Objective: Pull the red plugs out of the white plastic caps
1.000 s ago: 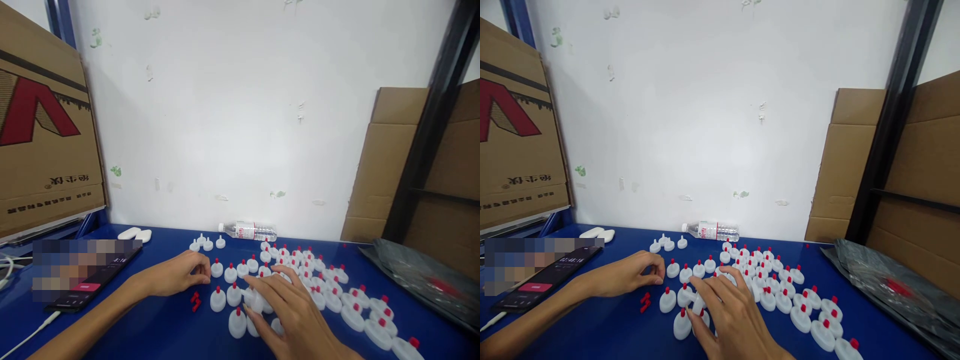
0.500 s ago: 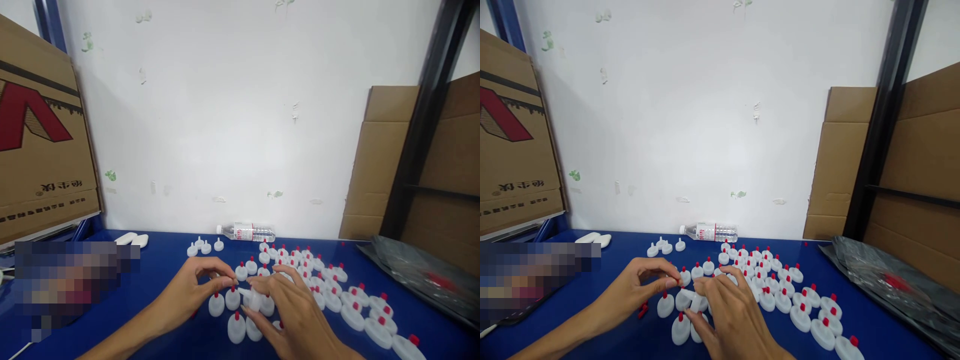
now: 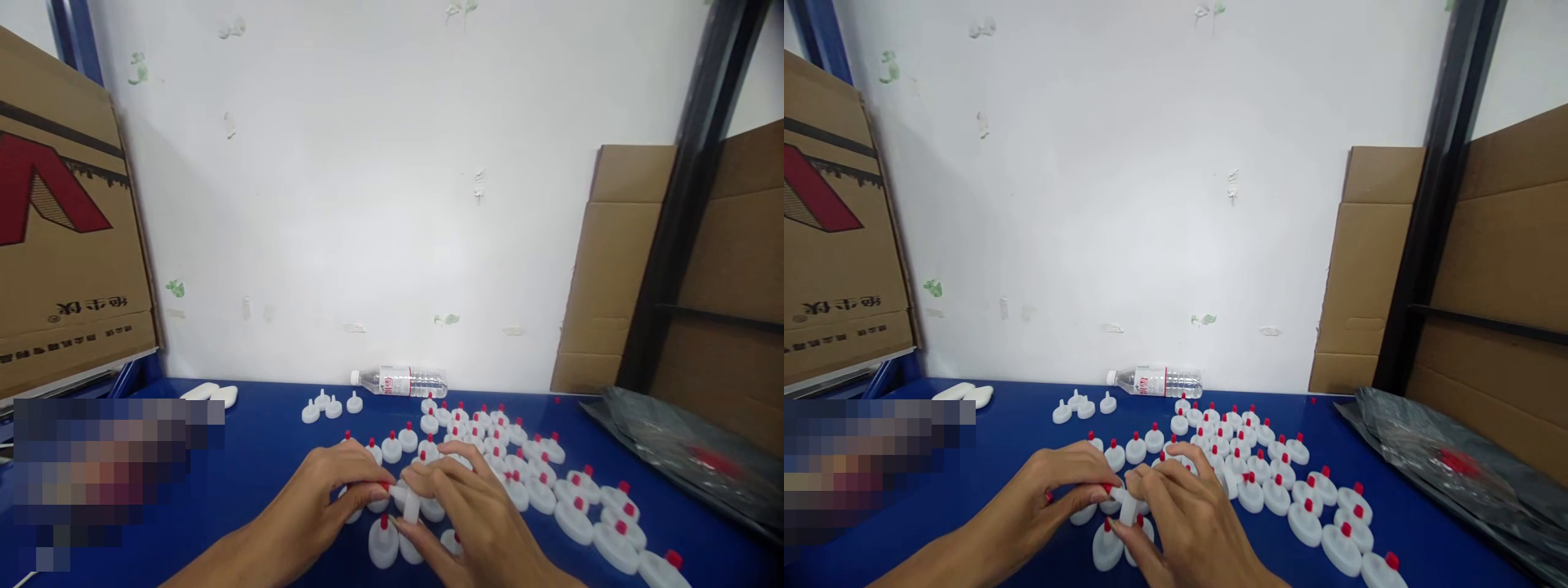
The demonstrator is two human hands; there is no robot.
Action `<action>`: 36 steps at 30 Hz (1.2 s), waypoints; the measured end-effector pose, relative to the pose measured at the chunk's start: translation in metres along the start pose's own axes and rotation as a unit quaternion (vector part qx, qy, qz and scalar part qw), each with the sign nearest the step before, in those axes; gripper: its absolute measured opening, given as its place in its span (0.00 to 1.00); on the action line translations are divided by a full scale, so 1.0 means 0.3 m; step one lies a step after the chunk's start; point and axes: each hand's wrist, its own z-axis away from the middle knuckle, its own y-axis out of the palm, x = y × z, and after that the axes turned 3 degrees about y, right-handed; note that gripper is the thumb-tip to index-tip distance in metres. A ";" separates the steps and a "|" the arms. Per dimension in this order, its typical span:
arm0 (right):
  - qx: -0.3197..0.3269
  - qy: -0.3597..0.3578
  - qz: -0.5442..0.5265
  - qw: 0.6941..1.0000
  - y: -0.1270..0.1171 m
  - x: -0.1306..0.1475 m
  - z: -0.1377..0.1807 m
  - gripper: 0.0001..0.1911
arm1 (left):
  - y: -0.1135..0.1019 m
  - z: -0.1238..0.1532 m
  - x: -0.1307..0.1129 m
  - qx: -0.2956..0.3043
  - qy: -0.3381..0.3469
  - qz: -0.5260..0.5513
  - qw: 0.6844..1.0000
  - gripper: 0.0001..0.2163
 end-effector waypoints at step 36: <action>0.027 0.032 0.041 0.998 0.008 0.007 -0.011 0.15 | -0.149 -0.009 0.084 0.062 -0.003 -0.316 0.947 0.12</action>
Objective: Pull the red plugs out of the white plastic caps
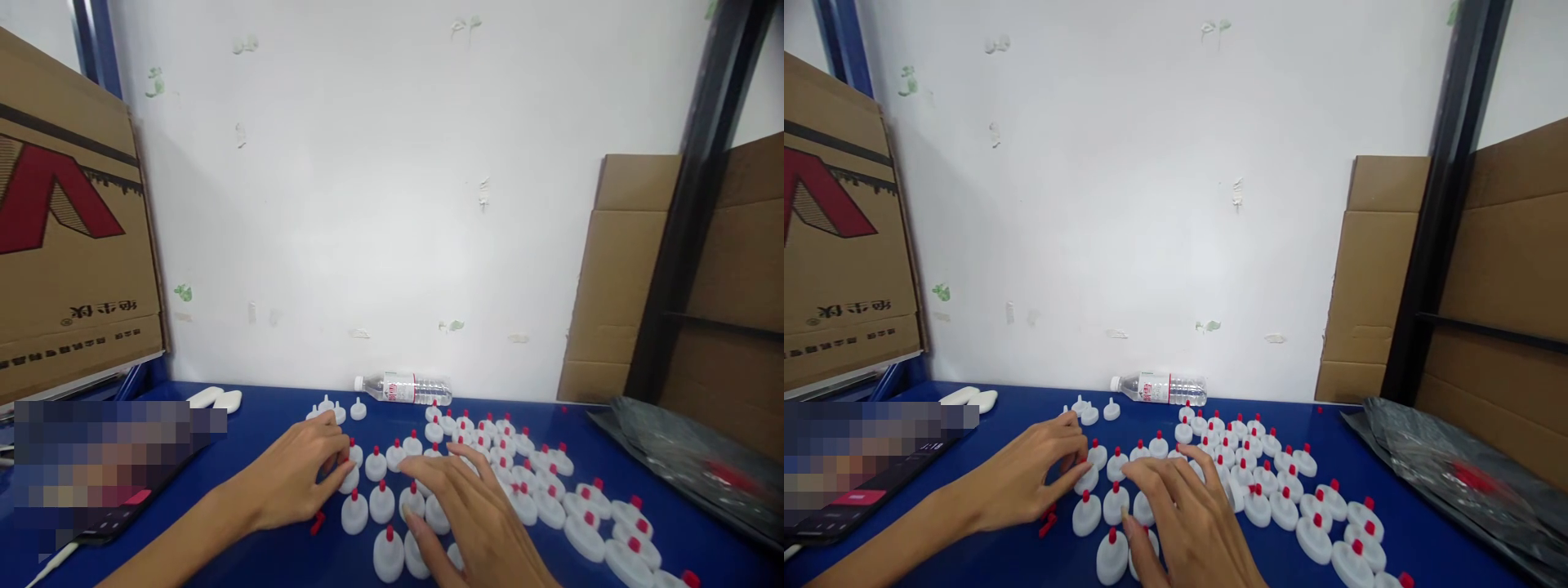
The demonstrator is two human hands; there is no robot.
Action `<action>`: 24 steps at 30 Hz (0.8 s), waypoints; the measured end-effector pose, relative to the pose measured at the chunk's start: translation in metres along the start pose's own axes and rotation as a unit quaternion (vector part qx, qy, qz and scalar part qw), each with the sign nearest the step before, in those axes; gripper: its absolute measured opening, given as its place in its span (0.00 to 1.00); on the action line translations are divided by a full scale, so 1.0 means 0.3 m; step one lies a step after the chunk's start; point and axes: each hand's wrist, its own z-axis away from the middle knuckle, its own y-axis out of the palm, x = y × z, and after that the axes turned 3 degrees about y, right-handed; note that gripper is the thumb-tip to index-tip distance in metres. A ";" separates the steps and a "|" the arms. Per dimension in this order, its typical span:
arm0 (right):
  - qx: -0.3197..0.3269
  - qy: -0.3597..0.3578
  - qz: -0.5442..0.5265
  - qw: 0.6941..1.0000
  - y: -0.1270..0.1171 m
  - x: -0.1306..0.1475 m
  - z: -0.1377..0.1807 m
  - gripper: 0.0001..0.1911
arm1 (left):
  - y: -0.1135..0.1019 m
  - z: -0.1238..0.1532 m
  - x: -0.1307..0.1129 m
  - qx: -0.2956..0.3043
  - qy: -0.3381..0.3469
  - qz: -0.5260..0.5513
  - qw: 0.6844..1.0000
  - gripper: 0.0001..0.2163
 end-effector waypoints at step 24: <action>0.010 -0.018 -0.006 1.000 -0.004 0.001 -0.005 0.11 | 0.019 -0.020 0.145 -0.083 -0.202 0.037 0.975 0.11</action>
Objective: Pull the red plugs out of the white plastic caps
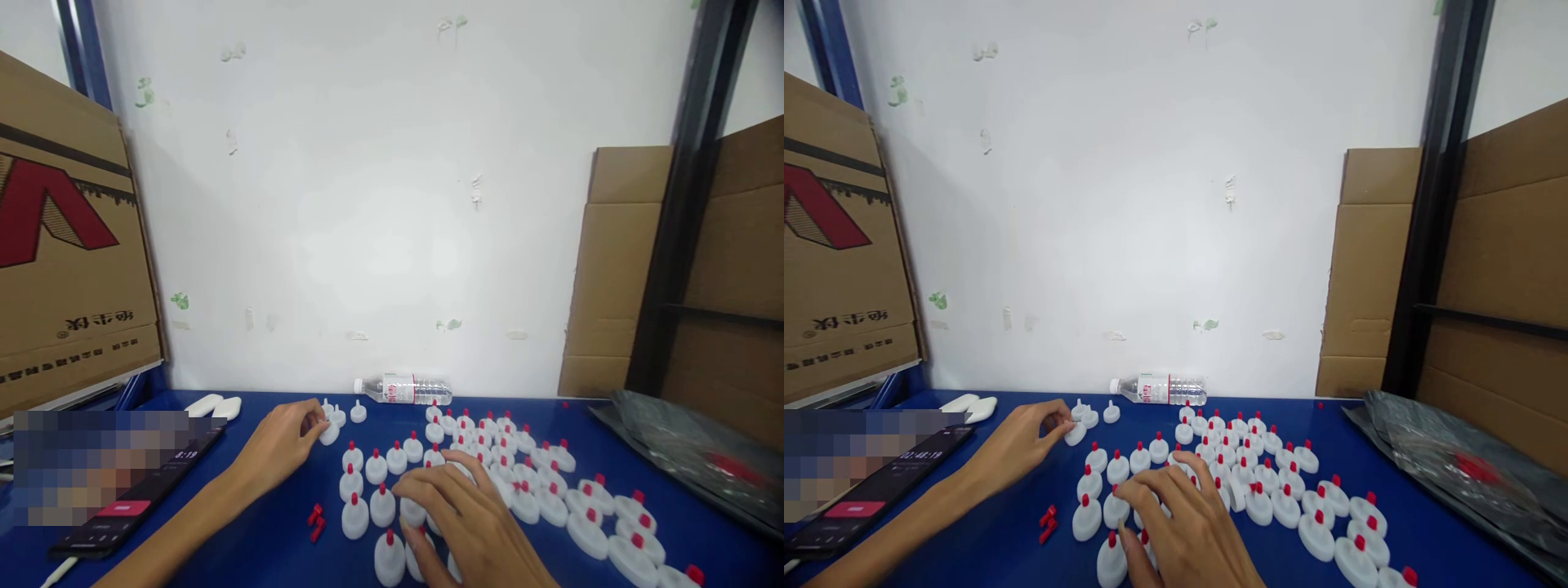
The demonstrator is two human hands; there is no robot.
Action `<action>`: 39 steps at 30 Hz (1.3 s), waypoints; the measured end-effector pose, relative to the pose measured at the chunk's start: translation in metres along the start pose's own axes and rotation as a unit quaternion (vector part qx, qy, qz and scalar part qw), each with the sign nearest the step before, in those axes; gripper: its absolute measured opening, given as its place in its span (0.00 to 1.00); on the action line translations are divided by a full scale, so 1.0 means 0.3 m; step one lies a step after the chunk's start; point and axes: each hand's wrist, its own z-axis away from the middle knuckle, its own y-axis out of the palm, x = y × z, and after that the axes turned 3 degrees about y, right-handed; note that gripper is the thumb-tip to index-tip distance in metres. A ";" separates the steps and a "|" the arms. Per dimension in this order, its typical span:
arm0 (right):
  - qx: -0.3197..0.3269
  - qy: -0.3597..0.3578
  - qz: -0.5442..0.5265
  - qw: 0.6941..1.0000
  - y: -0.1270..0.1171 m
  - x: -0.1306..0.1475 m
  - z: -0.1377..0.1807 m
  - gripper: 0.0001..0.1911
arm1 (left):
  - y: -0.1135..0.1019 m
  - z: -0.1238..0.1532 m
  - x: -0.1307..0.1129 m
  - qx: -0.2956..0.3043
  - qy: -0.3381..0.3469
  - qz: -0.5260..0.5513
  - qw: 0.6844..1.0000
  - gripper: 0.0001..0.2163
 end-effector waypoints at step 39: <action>-0.044 -0.040 0.052 0.997 0.011 -0.006 0.002 0.13 | -0.086 0.075 -0.114 0.274 0.088 0.103 0.952 0.05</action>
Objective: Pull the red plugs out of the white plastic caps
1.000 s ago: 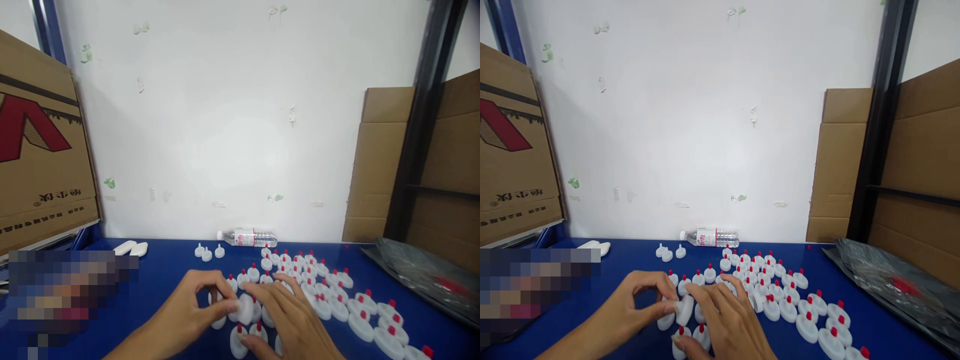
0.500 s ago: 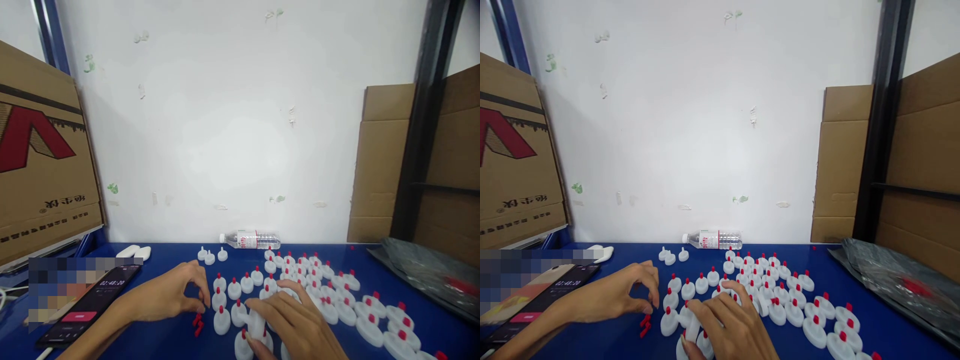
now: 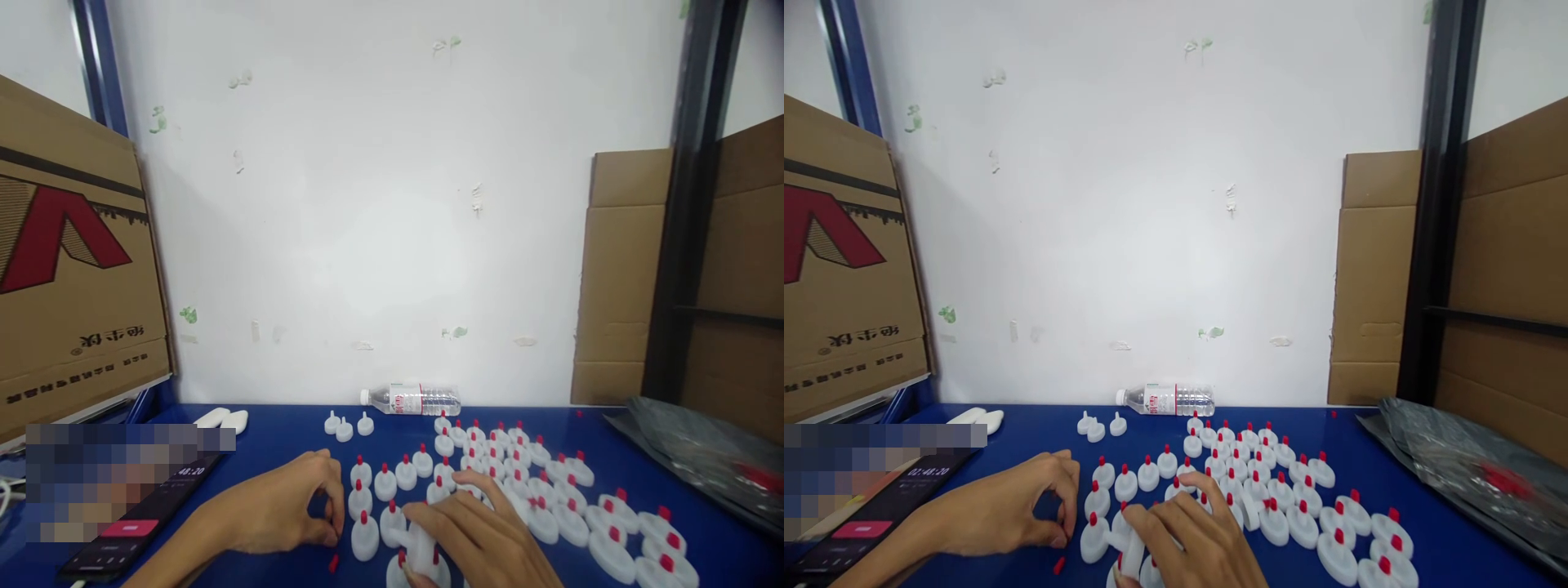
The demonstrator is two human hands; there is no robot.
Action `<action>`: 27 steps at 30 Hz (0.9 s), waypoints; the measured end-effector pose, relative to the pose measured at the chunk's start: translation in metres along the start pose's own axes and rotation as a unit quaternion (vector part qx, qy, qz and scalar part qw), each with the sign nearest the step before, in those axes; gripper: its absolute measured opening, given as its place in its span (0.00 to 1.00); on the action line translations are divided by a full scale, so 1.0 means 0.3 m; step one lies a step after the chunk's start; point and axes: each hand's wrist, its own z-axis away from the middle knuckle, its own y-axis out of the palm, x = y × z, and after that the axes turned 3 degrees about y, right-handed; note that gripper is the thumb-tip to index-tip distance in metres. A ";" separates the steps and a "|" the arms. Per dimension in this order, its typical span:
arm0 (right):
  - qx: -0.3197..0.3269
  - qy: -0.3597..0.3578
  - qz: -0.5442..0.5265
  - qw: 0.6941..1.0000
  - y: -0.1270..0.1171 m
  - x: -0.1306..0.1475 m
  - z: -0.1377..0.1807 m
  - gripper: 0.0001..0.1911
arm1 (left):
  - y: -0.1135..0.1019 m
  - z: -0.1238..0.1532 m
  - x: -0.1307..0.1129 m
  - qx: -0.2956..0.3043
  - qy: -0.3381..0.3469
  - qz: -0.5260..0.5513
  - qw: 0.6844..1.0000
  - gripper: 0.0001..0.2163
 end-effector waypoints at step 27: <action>-0.037 0.008 0.024 0.999 0.013 -0.006 0.001 0.14 | 0.132 -0.051 -0.089 -0.171 0.142 0.155 0.963 0.11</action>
